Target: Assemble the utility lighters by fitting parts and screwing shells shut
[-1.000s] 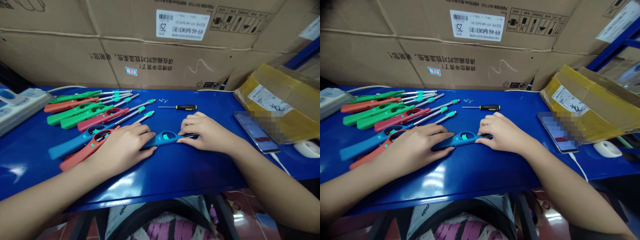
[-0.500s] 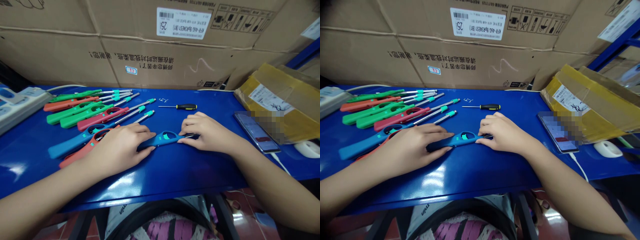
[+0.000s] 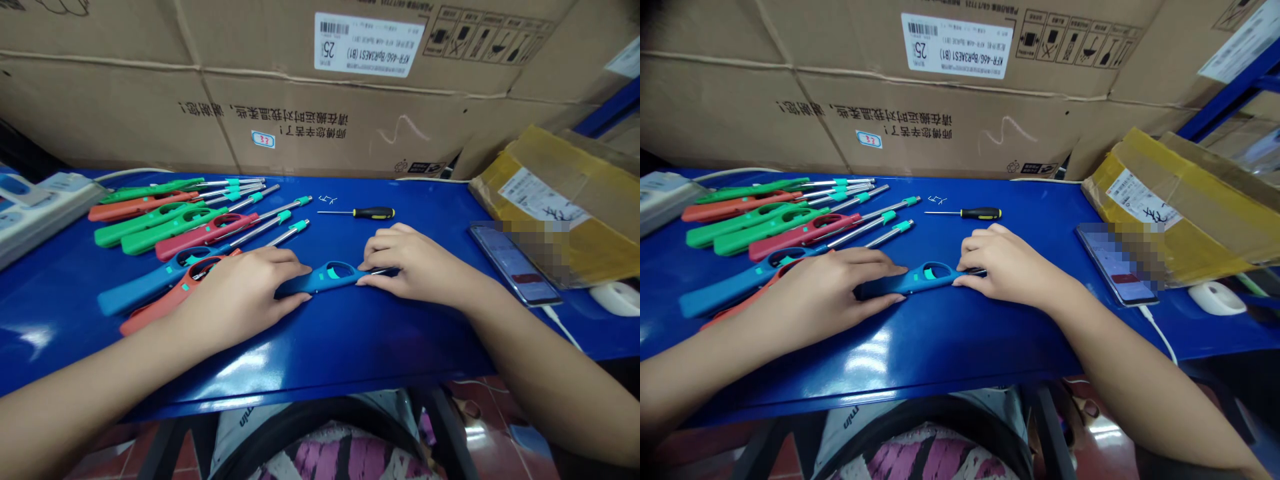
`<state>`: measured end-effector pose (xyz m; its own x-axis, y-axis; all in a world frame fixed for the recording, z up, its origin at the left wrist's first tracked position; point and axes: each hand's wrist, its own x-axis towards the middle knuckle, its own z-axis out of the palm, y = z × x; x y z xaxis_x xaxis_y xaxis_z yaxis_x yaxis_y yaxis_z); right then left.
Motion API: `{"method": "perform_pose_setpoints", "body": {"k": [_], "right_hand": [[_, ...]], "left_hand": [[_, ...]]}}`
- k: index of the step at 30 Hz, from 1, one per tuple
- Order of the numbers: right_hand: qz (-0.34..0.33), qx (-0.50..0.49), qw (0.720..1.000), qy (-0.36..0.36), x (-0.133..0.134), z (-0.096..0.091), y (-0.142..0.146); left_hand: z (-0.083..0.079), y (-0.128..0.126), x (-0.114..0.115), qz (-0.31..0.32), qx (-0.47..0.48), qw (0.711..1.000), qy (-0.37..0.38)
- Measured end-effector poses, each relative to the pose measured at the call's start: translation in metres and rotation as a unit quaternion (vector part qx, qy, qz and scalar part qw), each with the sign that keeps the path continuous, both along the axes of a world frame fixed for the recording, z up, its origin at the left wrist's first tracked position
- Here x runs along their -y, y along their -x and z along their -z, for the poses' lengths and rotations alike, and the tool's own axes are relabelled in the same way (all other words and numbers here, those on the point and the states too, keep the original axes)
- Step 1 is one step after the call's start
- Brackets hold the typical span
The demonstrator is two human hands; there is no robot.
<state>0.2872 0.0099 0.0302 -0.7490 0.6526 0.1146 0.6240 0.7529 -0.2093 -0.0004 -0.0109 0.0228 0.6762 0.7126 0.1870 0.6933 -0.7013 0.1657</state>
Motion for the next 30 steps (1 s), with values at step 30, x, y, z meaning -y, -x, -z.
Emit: {"method": "perform_pose_setpoints", "body": {"k": [30], "right_hand": [[-0.007, -0.008, 1.000, -0.010, 0.0016, 0.0035, 0.0030]], "left_hand": [[-0.0015, -0.0016, 0.0029, -0.021, -0.022, 1.000, 0.009]]}}
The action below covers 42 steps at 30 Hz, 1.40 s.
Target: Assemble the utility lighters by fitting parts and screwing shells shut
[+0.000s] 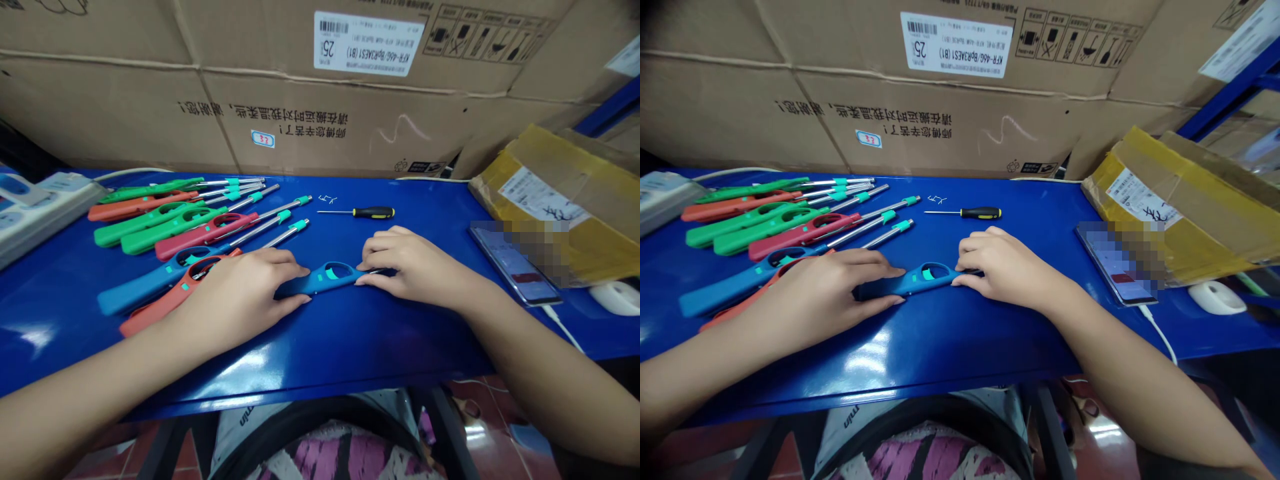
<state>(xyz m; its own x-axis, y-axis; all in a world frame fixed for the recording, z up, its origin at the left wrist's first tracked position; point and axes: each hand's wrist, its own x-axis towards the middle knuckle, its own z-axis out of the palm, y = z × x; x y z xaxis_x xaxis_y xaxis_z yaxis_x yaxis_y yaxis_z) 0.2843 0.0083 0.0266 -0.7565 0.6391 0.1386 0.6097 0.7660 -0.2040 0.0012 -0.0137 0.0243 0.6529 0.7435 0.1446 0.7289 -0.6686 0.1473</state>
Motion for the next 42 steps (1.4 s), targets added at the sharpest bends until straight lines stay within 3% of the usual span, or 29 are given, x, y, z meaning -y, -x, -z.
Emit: {"method": "perform_pose_setpoints", "body": {"k": [13, 22, 34, 42], "right_hand": [[-0.003, 0.011, 1.000, -0.016, 0.0010, -0.0015, -0.0011], [0.017, 0.008, 1.000, 0.019, 0.0017, -0.0012, 0.0018], [0.008, 0.025, 0.999, -0.029, 0.0036, -0.0033, 0.0005], [0.005, 0.027, 1.000, -0.012, 0.0018, -0.0030, -0.0014]], "left_hand": [[0.0001, 0.0009, 0.0014, -0.003, -0.001, 1.000, -0.005], [0.0014, -0.0018, 0.0015, -0.006, 0.004, 1.000, -0.003], [0.0012, -0.0012, 0.0037, -0.016, 0.005, 1.000, 0.003], [0.0019, -0.0015, 0.0034, 0.000, 0.011, 1.000, -0.003]]}}
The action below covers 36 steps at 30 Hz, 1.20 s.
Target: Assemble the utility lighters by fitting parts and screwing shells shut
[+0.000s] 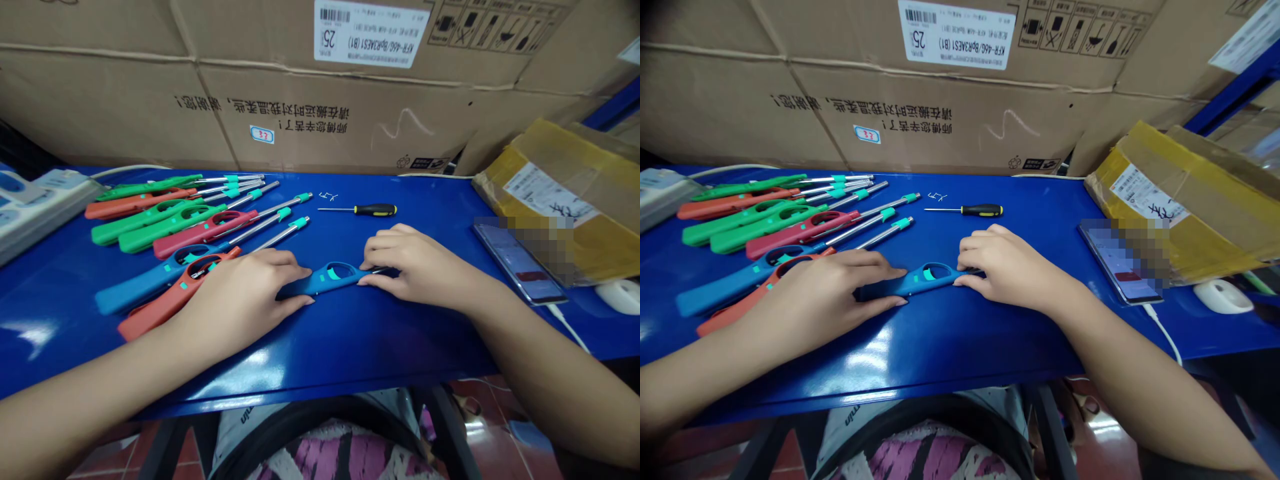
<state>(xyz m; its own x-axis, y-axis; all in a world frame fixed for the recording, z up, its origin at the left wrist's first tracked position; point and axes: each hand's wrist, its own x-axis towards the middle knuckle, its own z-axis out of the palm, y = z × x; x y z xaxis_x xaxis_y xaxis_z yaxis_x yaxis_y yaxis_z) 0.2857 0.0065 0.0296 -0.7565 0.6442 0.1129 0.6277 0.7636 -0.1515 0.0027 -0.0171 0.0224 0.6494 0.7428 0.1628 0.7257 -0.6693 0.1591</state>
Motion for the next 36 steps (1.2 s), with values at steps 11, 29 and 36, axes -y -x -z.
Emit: {"method": "perform_pose_setpoints", "body": {"k": [11, 29, 36], "right_hand": [[-0.003, 0.047, 0.996, -0.075, 0.006, 0.005, 0.010], [-0.041, -0.115, 0.990, -0.070, 0.006, 0.018, 0.020], [-0.034, -0.130, 0.986, -0.099, 0.006, 0.022, 0.023]], "left_hand": [[0.004, -0.006, 0.008, 0.021, -0.045, 0.994, -0.093], [0.014, -0.009, -0.006, 0.069, 0.088, 0.993, -0.045], [0.016, -0.013, -0.006, 0.076, 0.107, 0.991, -0.009]]}}
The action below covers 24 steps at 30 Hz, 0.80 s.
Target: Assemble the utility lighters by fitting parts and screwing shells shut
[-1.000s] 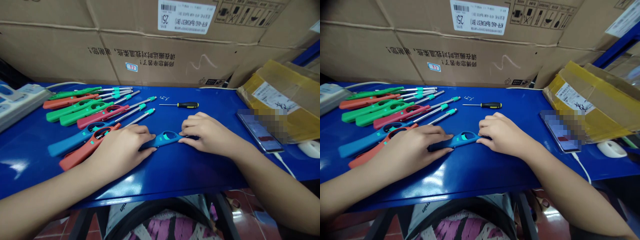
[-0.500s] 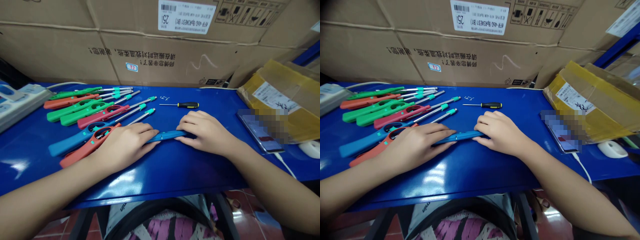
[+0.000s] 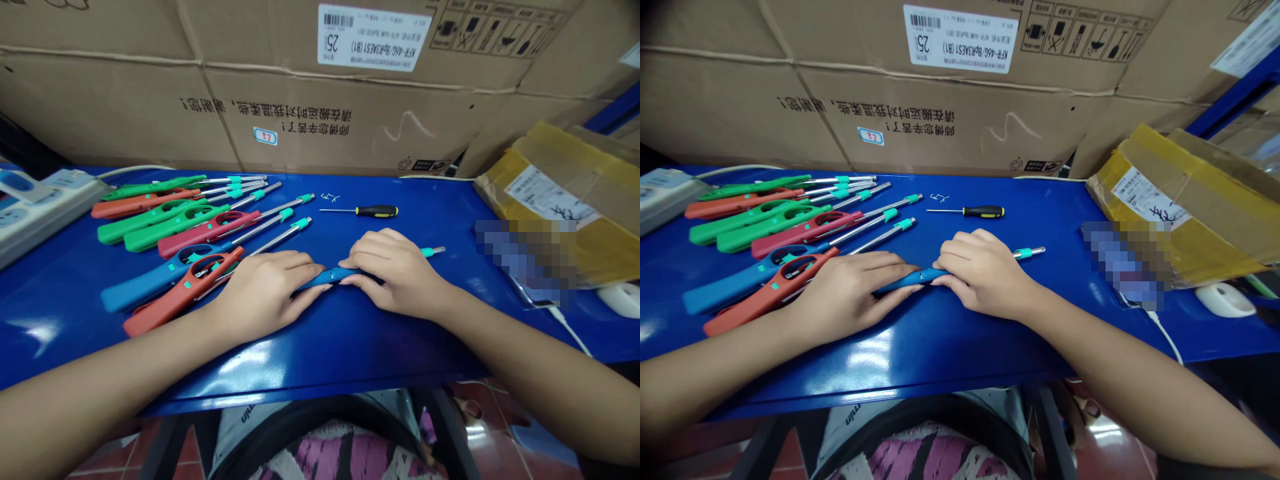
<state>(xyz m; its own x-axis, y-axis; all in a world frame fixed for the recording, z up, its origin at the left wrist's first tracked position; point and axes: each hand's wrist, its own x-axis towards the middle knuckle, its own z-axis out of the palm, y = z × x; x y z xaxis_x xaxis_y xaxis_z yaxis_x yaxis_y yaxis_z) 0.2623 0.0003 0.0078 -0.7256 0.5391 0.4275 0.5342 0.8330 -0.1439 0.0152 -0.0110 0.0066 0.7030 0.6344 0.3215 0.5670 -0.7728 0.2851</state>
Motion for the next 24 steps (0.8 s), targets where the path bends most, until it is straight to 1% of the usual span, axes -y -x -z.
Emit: {"method": "perform_pose_setpoints", "body": {"k": [2, 4, 9, 11, 12, 13, 14, 16, 17, 18, 19, 20, 21, 22, 24], "right_hand": [[0.009, 0.004, 1.000, 0.001, 0.000, -0.002, 0.000], [0.024, 0.007, 1.000, 0.017, -0.001, -0.005, 0.000], [0.070, 0.014, 0.992, 0.105, -0.006, -0.008, -0.006], [0.078, 0.017, 0.989, 0.125, -0.009, -0.007, -0.009], [0.076, 0.018, 0.989, 0.125, -0.010, -0.006, -0.010], [0.069, 0.019, 0.990, 0.119, -0.011, -0.005, -0.010], [0.058, 0.022, 0.992, 0.107, -0.011, -0.003, -0.009], [0.037, 0.027, 0.996, 0.072, -0.009, -0.001, -0.007], [0.028, 0.026, 0.998, 0.055, -0.009, 0.001, -0.005], [0.021, 0.021, 0.999, 0.042, -0.008, 0.002, -0.004], [0.017, 0.012, 0.999, 0.031, -0.007, 0.003, -0.002], [0.015, 0.002, 1.000, 0.024, -0.007, 0.003, -0.001], [0.014, -0.006, 1.000, 0.020, -0.007, 0.004, -0.001], [0.013, -0.013, 1.000, 0.019, -0.007, 0.004, -0.001], [0.010, -0.031, 0.999, 0.023, -0.008, 0.005, -0.003]], "left_hand": [[-0.001, 0.000, -0.001, -0.007, 0.013, 0.999, 0.030], [-0.001, 0.002, -0.003, -0.017, 0.044, 0.997, 0.060], [0.000, 0.007, -0.010, -0.055, 0.120, 0.987, 0.090], [0.000, 0.006, -0.010, -0.076, 0.146, 0.977, 0.137], [-0.001, 0.005, -0.010, -0.092, 0.167, 0.964, 0.184], [-0.001, 0.003, -0.010, -0.110, 0.192, 0.944, 0.243], [-0.002, 0.000, -0.009, -0.128, 0.223, 0.916, 0.309], [-0.003, -0.004, -0.008, -0.149, 0.280, 0.847, 0.427], [-0.003, -0.006, -0.007, -0.153, 0.301, 0.816, 0.470], [-0.003, -0.007, -0.006, -0.151, 0.313, 0.794, 0.498], [-0.002, -0.008, -0.005, -0.147, 0.318, 0.786, 0.509], [-0.002, -0.007, -0.004, -0.139, 0.315, 0.793, 0.503], [-0.001, -0.007, -0.003, -0.127, 0.308, 0.812, 0.480], [0.000, -0.005, -0.003, -0.113, 0.297, 0.837, 0.445], [0.002, -0.002, -0.003, -0.083, 0.271, 0.893, 0.349]]}}
